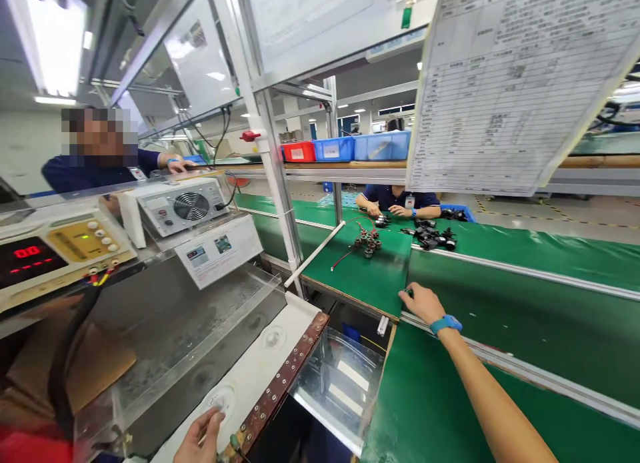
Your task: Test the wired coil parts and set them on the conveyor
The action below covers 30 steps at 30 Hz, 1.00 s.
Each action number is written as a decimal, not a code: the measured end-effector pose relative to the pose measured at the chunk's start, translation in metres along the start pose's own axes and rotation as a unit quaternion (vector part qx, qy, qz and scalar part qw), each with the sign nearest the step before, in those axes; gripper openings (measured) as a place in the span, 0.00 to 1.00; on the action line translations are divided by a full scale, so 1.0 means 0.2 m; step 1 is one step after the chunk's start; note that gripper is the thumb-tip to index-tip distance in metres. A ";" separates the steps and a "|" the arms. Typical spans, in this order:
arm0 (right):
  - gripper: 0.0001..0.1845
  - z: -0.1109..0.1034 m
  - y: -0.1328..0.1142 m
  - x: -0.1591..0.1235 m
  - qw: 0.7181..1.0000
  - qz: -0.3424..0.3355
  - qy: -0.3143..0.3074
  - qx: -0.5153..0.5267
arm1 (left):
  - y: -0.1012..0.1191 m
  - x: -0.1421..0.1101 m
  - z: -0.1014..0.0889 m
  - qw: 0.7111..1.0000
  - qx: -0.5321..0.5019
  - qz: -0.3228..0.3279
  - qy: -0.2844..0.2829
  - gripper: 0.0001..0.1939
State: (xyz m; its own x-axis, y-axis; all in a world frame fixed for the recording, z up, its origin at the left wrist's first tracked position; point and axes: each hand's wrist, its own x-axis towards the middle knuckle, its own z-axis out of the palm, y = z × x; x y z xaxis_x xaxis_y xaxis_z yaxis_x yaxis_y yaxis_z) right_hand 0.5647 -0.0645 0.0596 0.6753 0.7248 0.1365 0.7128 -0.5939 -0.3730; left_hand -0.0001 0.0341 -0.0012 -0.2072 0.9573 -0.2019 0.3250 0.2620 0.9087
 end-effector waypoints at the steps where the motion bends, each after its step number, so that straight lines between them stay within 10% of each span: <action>1: 0.15 -0.03 -0.12 -0.07 0.998 -0.044 -0.022 0.045 | 0.05 -0.06 0.04 0.999 -0.005 0.032 0.004 0.28; 9: 0.23 0.16 -1.38 -0.69 0.874 -0.247 -0.295 0.298 | 0.43 -0.63 0.44 0.918 -0.258 0.176 -0.243 0.33; 14: 0.18 0.61 -1.92 -0.91 0.891 -0.287 -0.314 0.156 | 0.21 -0.66 0.31 0.914 -0.365 -0.018 -0.175 0.27; 18: 0.20 0.93 -2.08 -1.03 0.902 -0.299 -0.305 0.059 | -0.10 -0.67 0.09 0.909 -0.394 -0.104 -0.091 0.31; 22: 0.23 1.09 -2.14 -1.13 0.916 -0.290 -0.276 0.034 | -0.28 -0.72 -0.05 0.888 -0.425 -0.117 -0.127 0.29; 30: 0.26 1.18 -2.10 -1.09 0.884 -0.301 -0.352 0.068 | -0.25 -0.82 -0.11 0.859 -0.432 -0.177 -0.212 0.26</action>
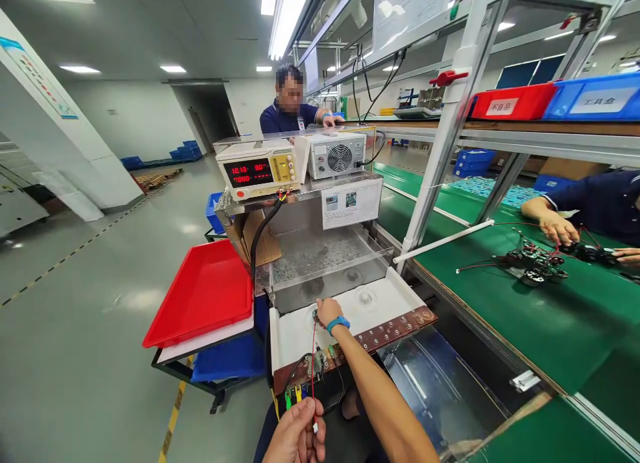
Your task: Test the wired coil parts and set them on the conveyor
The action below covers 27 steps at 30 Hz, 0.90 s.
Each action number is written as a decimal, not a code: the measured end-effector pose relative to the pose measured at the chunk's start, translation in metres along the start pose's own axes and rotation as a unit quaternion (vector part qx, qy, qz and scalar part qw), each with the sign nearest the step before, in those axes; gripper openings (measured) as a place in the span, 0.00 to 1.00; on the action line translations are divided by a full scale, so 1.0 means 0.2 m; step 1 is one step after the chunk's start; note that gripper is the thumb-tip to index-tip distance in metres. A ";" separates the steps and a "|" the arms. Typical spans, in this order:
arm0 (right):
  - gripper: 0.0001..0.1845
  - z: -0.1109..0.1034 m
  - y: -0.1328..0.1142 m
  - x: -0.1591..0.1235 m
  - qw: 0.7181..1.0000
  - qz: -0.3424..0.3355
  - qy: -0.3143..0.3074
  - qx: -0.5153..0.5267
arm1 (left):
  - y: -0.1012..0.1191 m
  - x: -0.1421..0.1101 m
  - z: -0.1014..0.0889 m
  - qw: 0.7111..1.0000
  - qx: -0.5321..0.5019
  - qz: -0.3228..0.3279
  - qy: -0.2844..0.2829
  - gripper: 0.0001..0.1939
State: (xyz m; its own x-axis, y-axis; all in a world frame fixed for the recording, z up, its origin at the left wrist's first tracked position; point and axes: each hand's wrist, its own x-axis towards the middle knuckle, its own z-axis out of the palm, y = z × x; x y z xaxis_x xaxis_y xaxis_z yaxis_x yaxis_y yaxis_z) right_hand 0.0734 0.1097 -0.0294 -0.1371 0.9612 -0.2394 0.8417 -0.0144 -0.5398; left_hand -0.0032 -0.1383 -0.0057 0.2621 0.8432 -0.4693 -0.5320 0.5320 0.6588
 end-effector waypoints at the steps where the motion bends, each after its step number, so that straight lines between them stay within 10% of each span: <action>1: 0.22 -0.01 0.03 0.00 1.000 -0.012 0.009 -0.014 | 0.02 -0.01 0.02 1.000 0.001 0.001 0.003 0.26; 10: 0.25 0.00 0.11 -0.04 0.980 -0.170 -0.024 -0.103 | 0.28 0.02 0.19 0.993 0.018 0.111 0.042 0.23; 27: 0.23 -0.03 0.07 -0.04 0.977 -0.149 -0.008 -0.151 | 0.43 0.19 0.23 0.981 0.068 0.171 0.054 0.22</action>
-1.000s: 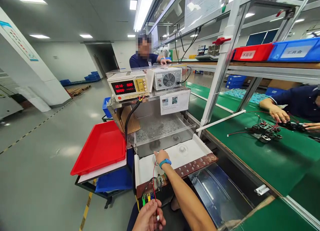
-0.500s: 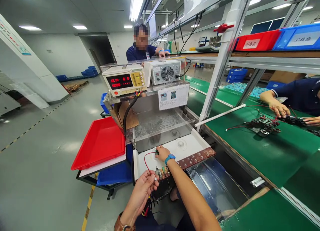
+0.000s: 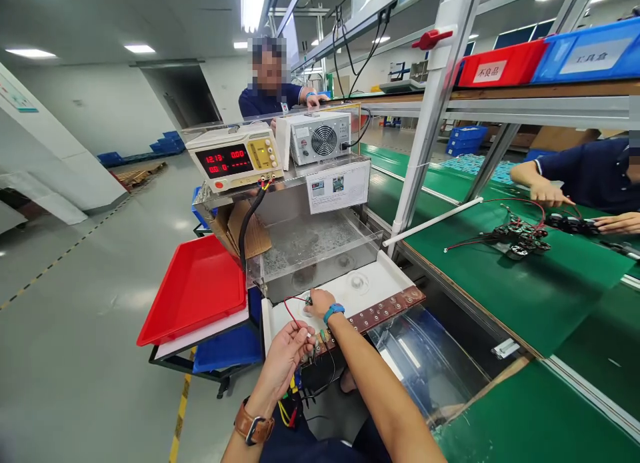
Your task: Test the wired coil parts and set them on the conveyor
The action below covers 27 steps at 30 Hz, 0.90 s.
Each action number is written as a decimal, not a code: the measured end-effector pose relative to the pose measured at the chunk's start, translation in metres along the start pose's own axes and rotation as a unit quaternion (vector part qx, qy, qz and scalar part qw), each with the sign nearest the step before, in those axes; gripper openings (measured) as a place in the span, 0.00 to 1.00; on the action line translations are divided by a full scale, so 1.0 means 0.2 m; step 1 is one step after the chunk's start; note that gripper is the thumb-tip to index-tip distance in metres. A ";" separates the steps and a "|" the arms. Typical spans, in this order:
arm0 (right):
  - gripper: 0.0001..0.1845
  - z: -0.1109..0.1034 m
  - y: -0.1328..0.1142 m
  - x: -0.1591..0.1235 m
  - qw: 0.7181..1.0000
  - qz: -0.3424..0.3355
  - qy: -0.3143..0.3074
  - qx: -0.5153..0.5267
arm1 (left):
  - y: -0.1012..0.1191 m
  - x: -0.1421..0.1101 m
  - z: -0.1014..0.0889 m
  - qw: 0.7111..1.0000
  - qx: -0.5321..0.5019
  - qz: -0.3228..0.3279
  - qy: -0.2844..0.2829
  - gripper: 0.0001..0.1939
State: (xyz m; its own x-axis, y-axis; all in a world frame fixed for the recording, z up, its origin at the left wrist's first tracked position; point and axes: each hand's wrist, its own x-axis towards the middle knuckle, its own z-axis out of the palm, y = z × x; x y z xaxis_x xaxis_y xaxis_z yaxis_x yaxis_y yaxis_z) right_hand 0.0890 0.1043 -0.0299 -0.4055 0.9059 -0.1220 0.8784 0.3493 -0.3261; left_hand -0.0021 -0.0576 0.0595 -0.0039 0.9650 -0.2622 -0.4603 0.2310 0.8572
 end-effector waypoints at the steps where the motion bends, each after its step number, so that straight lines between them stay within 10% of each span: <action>1: 0.23 0.01 0.00 0.01 1.000 0.002 -0.003 0.000 | 0.00 0.01 0.00 1.000 0.012 0.003 0.000 0.22; 11: 0.20 0.02 0.04 0.03 0.999 0.008 -0.022 0.023 | -0.17 0.30 -0.08 0.905 0.397 0.142 0.053 0.03; 27: 0.22 -0.01 0.03 0.01 0.999 0.012 -0.025 0.022 | -0.28 0.40 -0.14 0.927 0.360 0.097 0.034 0.08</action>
State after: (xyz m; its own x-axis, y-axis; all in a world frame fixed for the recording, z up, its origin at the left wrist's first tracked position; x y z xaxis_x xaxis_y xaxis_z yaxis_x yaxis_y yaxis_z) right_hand 0.0928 0.1084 -0.0307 -0.3986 0.8999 -0.1771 0.8761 0.3165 -0.3636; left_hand -0.0007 0.0035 -0.0222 -0.0910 0.9928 -0.0779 0.2677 0.0997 0.9583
